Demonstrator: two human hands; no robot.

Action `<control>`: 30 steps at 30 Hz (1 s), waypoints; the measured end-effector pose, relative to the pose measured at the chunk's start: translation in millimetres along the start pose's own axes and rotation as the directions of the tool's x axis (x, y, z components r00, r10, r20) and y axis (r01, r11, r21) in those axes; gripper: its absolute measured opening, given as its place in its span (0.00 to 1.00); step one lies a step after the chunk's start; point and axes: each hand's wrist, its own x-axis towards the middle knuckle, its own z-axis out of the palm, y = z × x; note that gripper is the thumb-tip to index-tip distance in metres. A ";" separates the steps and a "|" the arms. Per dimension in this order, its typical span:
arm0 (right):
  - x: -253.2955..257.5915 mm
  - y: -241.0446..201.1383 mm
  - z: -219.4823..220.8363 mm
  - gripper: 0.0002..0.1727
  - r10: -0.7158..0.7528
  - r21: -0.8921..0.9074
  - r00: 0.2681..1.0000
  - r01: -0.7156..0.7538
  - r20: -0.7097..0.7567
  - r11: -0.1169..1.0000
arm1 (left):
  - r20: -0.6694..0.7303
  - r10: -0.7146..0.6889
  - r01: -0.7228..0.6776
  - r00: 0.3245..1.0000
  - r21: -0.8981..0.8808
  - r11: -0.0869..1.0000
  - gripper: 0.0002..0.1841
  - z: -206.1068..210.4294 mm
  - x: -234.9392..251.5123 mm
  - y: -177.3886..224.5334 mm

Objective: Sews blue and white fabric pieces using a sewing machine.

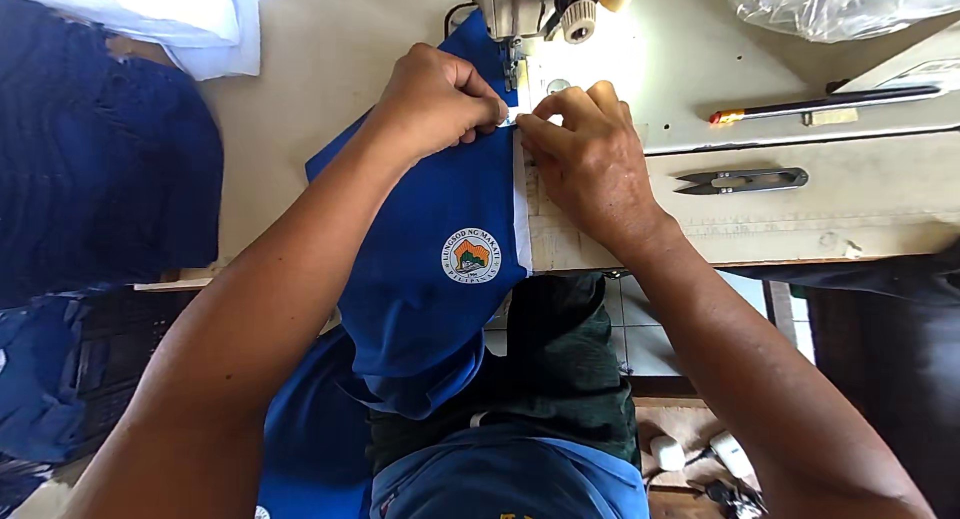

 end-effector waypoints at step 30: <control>5.2 5.0 5.3 0.18 -0.138 -0.079 0.990 0.139 0.015 0.987 | -0.069 0.729 -0.531 0.681 0.639 0.556 0.14 31.9 -28.9 -43.7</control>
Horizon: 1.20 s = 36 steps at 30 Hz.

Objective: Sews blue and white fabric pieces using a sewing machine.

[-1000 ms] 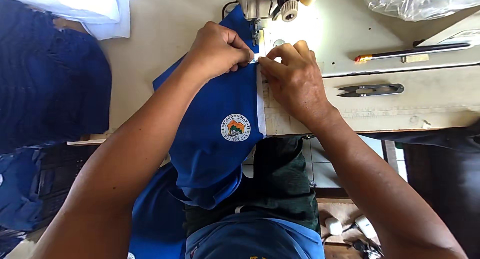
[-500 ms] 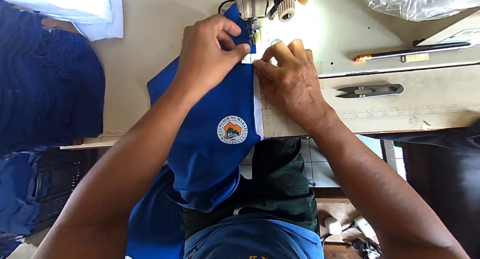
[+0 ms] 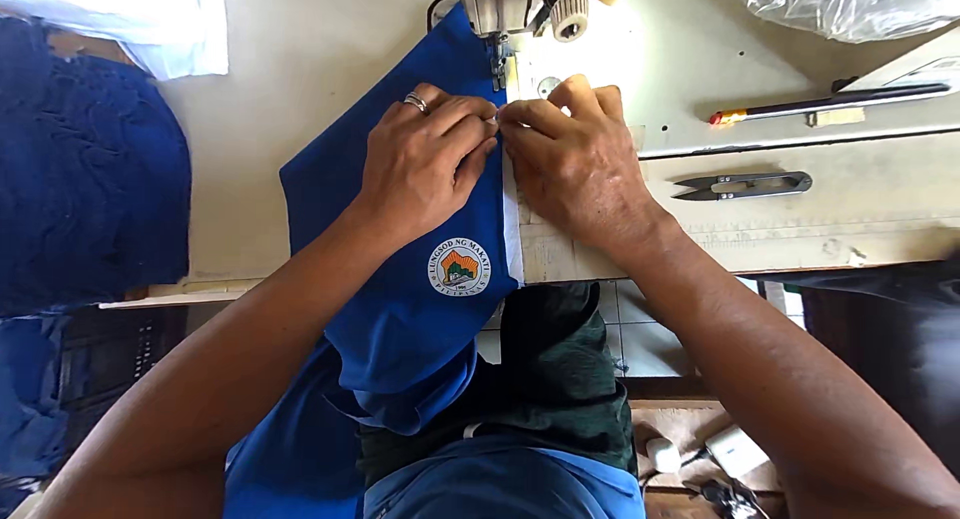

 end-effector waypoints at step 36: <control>1.7 20.9 -0.5 0.14 0.166 0.121 0.985 -0.159 -0.051 0.980 | -0.081 -0.011 0.002 0.997 -0.114 0.994 0.13 13.3 25.9 -37.4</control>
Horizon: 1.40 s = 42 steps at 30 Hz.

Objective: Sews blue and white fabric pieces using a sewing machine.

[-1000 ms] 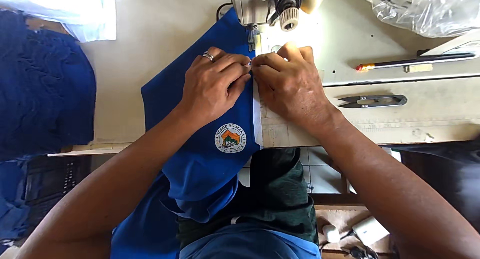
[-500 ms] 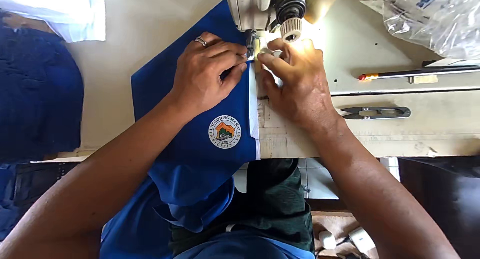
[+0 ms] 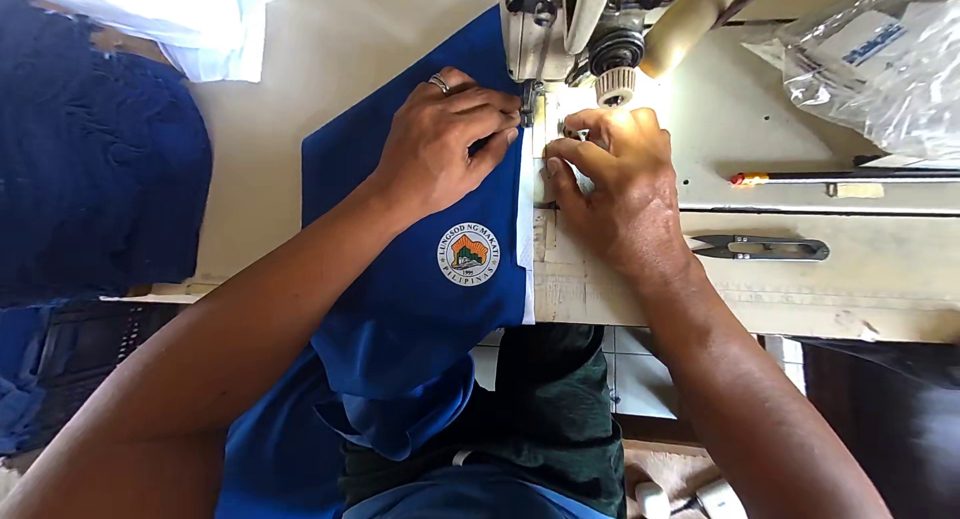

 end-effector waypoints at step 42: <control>-131.5 -135.3 -6.3 0.06 0.396 0.086 0.896 -0.387 -0.198 0.918 | -0.154 -0.416 0.441 0.896 0.205 0.874 0.20 38.5 -211.0 145.6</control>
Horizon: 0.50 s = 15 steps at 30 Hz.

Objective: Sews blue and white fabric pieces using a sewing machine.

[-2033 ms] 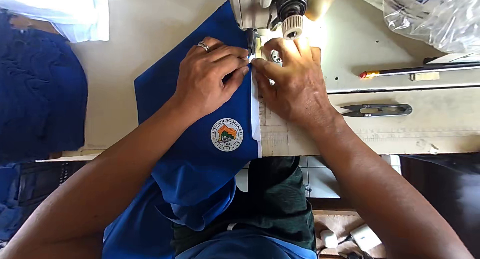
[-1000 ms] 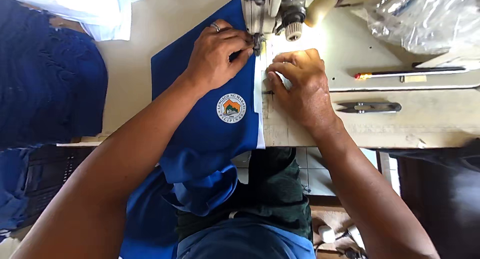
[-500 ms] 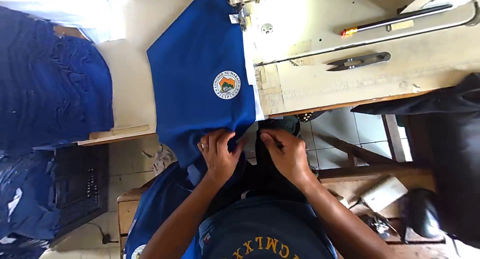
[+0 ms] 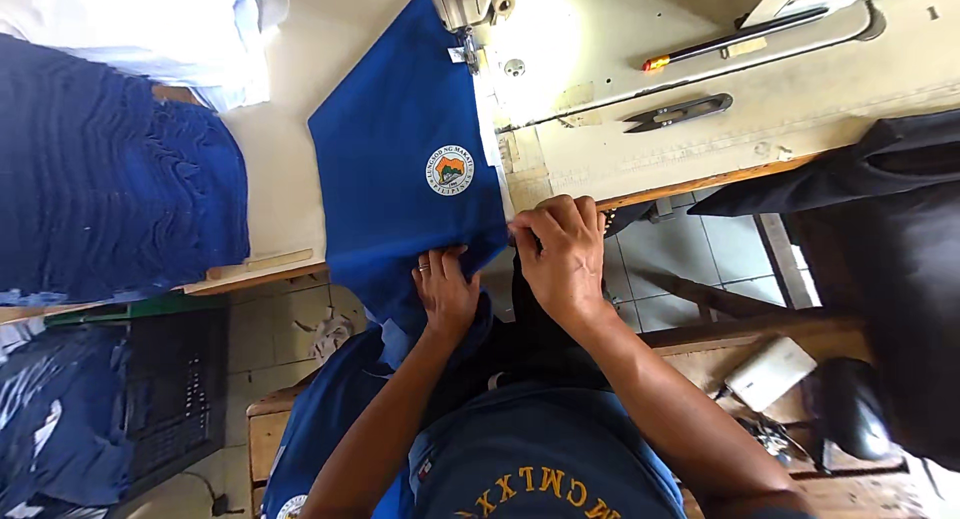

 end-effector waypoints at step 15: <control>-0.1 -13.8 -21.8 0.10 0.307 0.436 0.919 -0.388 0.246 0.812 | 0.027 -0.121 0.110 0.992 -0.631 0.768 0.12 -91.0 22.1 16.1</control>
